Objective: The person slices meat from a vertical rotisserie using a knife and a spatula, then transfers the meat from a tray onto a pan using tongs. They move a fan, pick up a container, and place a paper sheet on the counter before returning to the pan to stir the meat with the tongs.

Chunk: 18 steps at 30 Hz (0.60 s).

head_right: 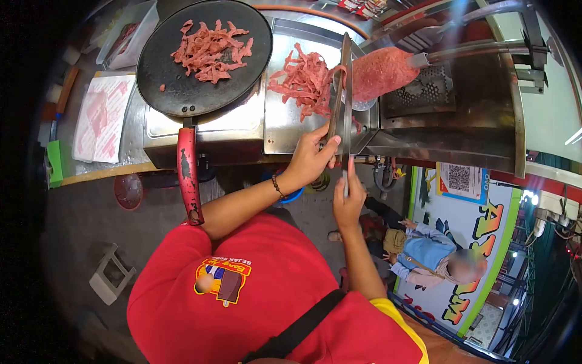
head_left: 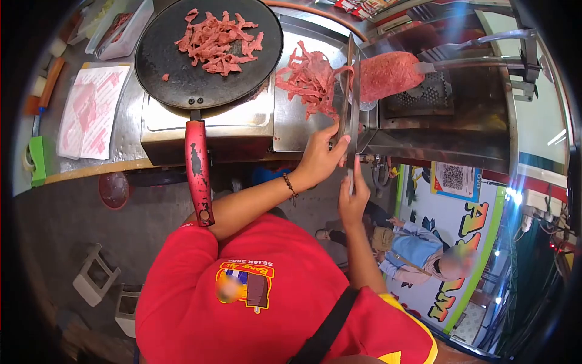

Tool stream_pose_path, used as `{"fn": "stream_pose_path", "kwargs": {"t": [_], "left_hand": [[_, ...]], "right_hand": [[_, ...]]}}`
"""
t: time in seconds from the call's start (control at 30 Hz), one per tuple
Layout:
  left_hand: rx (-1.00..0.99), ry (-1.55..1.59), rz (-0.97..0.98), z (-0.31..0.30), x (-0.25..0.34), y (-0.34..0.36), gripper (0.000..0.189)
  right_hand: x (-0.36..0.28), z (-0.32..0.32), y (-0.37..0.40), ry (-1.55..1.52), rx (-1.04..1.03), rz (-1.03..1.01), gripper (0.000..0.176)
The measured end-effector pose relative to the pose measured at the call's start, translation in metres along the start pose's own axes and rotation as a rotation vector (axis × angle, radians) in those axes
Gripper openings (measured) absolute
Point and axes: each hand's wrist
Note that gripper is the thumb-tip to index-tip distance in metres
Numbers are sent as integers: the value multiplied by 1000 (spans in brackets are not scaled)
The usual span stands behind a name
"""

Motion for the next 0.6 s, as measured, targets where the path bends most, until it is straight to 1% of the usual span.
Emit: {"fn": "stream_pose_path", "kwargs": {"t": [0.07,0.1,0.17,0.2,0.27,0.33,0.37,0.4,0.43,0.47,0.5,0.53,0.57,0.6], "left_hand": [[63,39,26,4,5,-1,27],[60,42,20,5,1,0,27],[34,55,17,0,-2,-4,29],[27,49,27,-1,1,-6,29],[4,68,-43,-1,4,-3,39],[17,116,-23,-3,3,-4,37],[83,205,-32,-6,-4,-3,36],[138,294,-44,-5,-8,-2,35],[178,320,-27,1,-3,-4,32],[153,313,-27,3,0,-10,32],[103,194,-10,3,4,-18,31],[53,75,11,3,9,-25,31],[34,68,19,2,13,-23,31],[2,-16,14,2,19,-14,35]], "right_hand": [[-13,0,-50,-108,-209,197,54],[-11,3,-59,-103,-208,204,54],[-11,8,-72,-116,-121,110,55],[-14,4,-62,-120,-110,102,55],[-17,-11,-23,-8,-69,4,55],[-15,-9,-27,-2,-73,-36,55],[-16,-11,-21,12,-66,-42,56],[-24,-14,-32,19,-52,-24,56],[-37,-17,-66,35,-89,-50,57],[-42,-19,-87,48,-125,-76,57],[-40,-21,-93,50,-101,-69,57],[-37,-23,-98,-45,-38,-61,57],[-34,-24,-103,-139,24,-59,57],[-31,-27,-101,-137,43,-69,57]]}}
Point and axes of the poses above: each hand's wrist, its own y-axis away from the middle knuckle, its own z-axis out of the palm, x = y × z, and after that the axes turned 13 degrees about y, right-handed
